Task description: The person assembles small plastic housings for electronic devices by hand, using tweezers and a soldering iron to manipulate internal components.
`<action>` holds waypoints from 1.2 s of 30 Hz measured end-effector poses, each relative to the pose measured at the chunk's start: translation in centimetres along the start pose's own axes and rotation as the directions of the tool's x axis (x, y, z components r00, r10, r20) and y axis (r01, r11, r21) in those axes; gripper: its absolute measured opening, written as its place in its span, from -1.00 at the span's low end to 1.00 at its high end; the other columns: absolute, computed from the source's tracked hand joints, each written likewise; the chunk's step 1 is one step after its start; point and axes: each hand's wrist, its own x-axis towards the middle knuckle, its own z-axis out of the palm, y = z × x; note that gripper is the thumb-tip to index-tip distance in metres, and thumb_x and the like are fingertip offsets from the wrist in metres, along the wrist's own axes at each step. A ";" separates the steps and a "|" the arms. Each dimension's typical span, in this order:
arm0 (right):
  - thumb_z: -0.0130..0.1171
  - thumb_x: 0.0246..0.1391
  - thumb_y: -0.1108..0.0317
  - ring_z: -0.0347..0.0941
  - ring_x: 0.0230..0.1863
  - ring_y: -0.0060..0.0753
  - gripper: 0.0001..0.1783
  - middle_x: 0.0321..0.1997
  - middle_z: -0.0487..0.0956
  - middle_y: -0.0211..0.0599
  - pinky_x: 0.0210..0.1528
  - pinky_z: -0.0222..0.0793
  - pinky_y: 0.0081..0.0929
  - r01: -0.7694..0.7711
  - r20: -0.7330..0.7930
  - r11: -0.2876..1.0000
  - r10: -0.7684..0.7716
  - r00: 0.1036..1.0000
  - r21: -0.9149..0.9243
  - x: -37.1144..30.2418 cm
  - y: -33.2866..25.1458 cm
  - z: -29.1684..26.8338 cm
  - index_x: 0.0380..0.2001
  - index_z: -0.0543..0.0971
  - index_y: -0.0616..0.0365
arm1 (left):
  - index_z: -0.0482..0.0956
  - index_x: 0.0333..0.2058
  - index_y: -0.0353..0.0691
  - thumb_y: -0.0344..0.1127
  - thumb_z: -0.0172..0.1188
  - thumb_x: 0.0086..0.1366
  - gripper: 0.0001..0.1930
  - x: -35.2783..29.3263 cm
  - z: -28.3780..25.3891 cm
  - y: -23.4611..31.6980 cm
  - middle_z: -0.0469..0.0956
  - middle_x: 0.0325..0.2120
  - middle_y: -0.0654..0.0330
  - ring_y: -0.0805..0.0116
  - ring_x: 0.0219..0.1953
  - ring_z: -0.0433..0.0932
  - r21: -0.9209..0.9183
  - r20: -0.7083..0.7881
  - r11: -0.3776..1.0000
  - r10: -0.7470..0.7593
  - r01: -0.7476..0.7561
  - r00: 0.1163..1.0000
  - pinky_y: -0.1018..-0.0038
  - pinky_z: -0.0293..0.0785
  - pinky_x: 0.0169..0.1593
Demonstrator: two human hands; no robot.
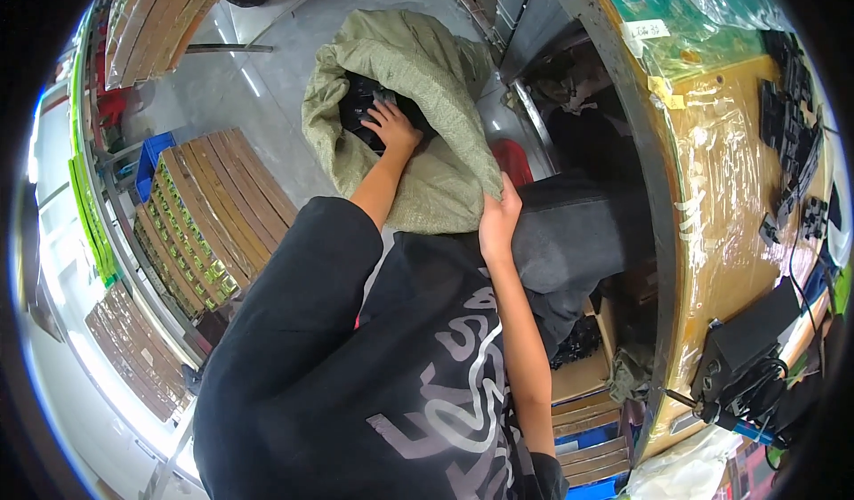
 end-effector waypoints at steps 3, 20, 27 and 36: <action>-0.15 -0.13 0.64 0.24 -0.35 -0.67 -0.84 -0.45 0.41 -0.41 -0.25 0.15 -0.74 0.012 -0.005 0.999 -0.012 1.000 -0.031 0.0 0.0 0.2 -0.40 0.39 0.37 | -0.06 0.09 -0.35 -0.05 0.19 -0.27 -0.04 0.7 -0.1 -0.6 -0.05 0.07 -0.24 -0.28 0.03 0.06 -0.065 0.036 0.994 -0.089 0.091 0.995 -0.11 0.03 -0.01; -0.14 -0.10 0.62 0.23 -0.36 -0.69 -0.86 -0.44 0.40 -0.42 -0.25 0.14 -0.75 -0.029 -0.042 0.999 0.030 0.999 0.023 0.1 0.3 0.3 -0.41 0.39 0.36 | 0.36 -0.20 -0.29 -0.02 0.19 -0.18 -0.41 -0.9 -1.8 -4.5 0.32 -0.19 -0.05 0.03 -0.19 0.37 -0.417 0.092 0.854 0.379 -0.310 0.921 0.26 0.33 -0.14; -0.14 -0.11 0.64 0.26 -0.33 -0.67 -0.82 -0.40 0.43 -0.39 -0.22 0.15 -0.75 -0.051 -0.007 0.999 0.051 0.999 0.007 0.1 0.4 0.5 -0.37 0.40 0.37 | 0.27 -0.09 -0.29 0.18 0.17 -0.19 -0.23 5.6 1.0 -9.9 0.26 -0.11 -0.05 -0.02 -0.02 0.20 -0.365 -0.067 0.920 0.131 -0.146 0.989 0.21 0.15 0.01; -0.13 -0.06 0.61 0.26 -0.34 -0.67 -0.83 -0.40 0.43 -0.40 -0.22 0.16 -0.74 -0.055 -0.069 0.998 0.058 0.996 0.044 0.3 0.7 0.7 -0.35 0.41 0.37 | -0.15 0.13 -0.22 0.21 0.34 -0.47 0.22 6.3 0.3 -8.0 -0.24 0.13 -0.15 -0.19 0.13 -0.08 -0.110 0.556 0.980 0.201 -0.168 0.807 0.16 -0.02 0.13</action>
